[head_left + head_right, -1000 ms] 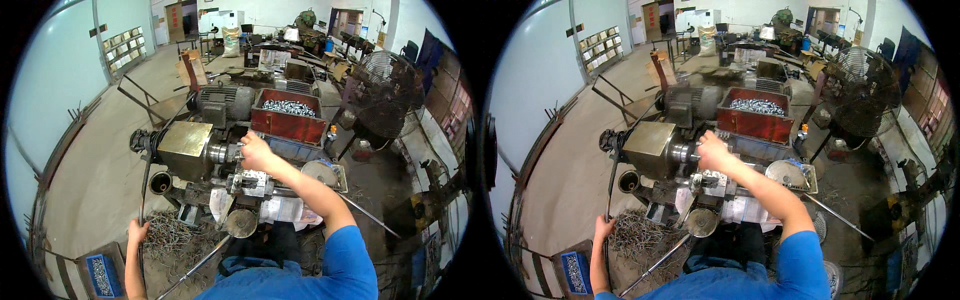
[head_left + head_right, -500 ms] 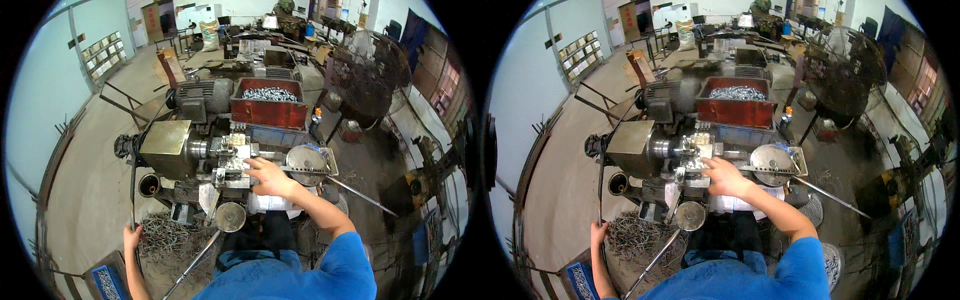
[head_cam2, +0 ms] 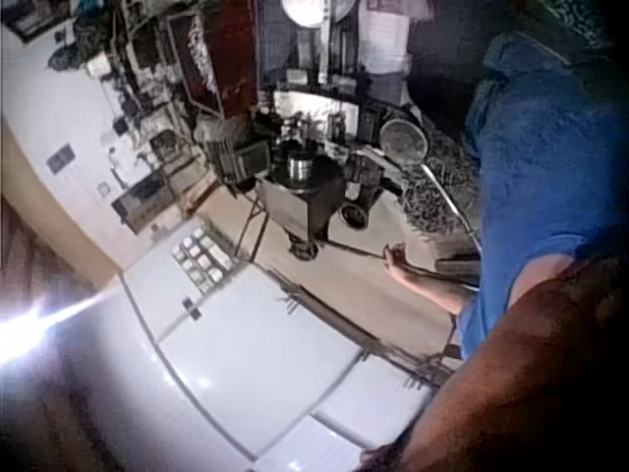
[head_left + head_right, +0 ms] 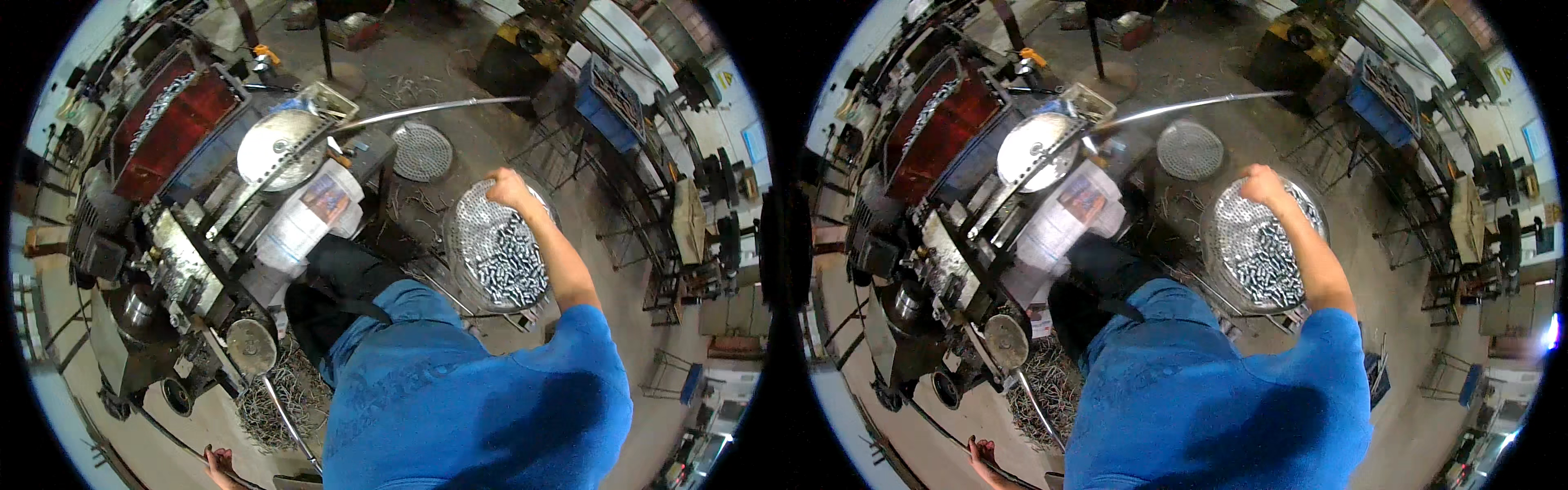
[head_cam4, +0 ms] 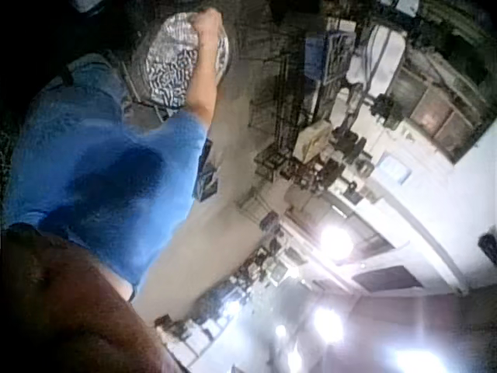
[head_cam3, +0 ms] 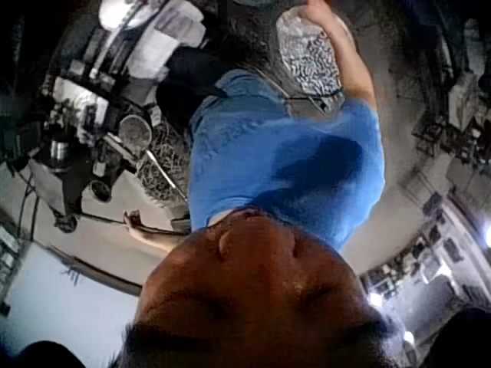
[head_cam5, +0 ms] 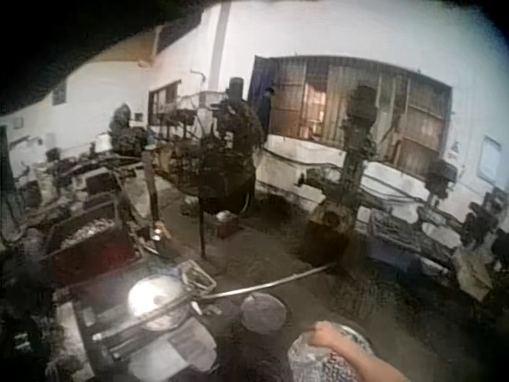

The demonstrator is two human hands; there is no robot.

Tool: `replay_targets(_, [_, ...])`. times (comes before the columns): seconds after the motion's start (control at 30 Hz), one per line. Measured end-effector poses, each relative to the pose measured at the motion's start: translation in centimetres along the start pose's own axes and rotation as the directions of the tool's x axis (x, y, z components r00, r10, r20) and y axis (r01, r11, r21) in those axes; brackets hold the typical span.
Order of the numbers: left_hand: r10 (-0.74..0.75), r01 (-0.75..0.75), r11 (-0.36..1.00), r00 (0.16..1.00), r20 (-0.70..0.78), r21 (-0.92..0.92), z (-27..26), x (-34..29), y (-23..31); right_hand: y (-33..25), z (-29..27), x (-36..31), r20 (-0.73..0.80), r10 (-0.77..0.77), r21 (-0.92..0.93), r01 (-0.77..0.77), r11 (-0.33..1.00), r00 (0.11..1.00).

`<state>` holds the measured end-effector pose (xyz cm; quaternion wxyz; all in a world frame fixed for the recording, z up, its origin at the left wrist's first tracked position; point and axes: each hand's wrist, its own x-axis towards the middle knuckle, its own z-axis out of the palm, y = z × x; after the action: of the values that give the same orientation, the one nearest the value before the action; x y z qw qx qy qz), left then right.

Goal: The person operates a lathe to process small metal parts, placing a part in the machine, engaging levers to machine the component, and then removing the finished part and placing it into a metal mesh basket.

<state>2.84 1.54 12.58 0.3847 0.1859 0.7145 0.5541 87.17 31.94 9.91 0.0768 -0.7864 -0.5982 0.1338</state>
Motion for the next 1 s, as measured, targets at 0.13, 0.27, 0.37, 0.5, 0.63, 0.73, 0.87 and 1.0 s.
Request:
replay_targets(0.13, [-0.034,0.036,0.998,0.999,-0.032,0.046,-1.8,2.7,-0.3,9.2,7.4,-4.9,0.148,0.148,-0.148,-0.126,0.981,0.978])
replay_targets(0.27, [-0.057,0.057,0.998,0.994,-0.097,0.003,-3.0,0.6,-2.6,8.4,8.6,-6.9,0.2,0.22,-0.22,-0.175,0.96,0.955])
replay_targets(0.37, [-0.083,0.089,0.996,0.981,-0.178,0.026,-2.9,-0.4,-2.8,8.4,9.2,-6.8,0.22,0.262,-0.264,-0.201,0.943,0.94])
replay_targets(0.5, [-0.066,0.068,0.998,0.961,-0.269,-0.001,-2.8,1.4,-2.0,9.3,12.4,-5.7,0.18,0.266,-0.29,-0.208,0.934,0.947])
replay_targets(0.63, [-0.141,0.14,0.99,0.958,-0.249,-0.024,-3.9,2.4,-3.3,5.7,9.9,-5.6,0.3,0.244,-0.252,-0.17,0.953,0.922])
replay_targets(0.73, [-0.149,0.166,0.985,0.949,-0.277,0.038,-2.7,3.0,-3.3,5.5,11.7,-6.2,0.309,0.165,-0.331,-0.057,0.942,0.937])
replay_targets(0.87, [-0.146,0.218,0.955,0.934,-0.325,0.199,-2.0,2.5,-2.6,3.2,11.0,-7.2,0.385,0.201,-0.325,-0.071,0.943,0.901])
replay_targets(1.0, [-0.05,0.261,0.809,0.924,-0.379,0.528,-0.9,2.8,-0.8,6.1,14.7,-5.8,0.365,0.229,-0.241,-0.145,0.959,0.903])
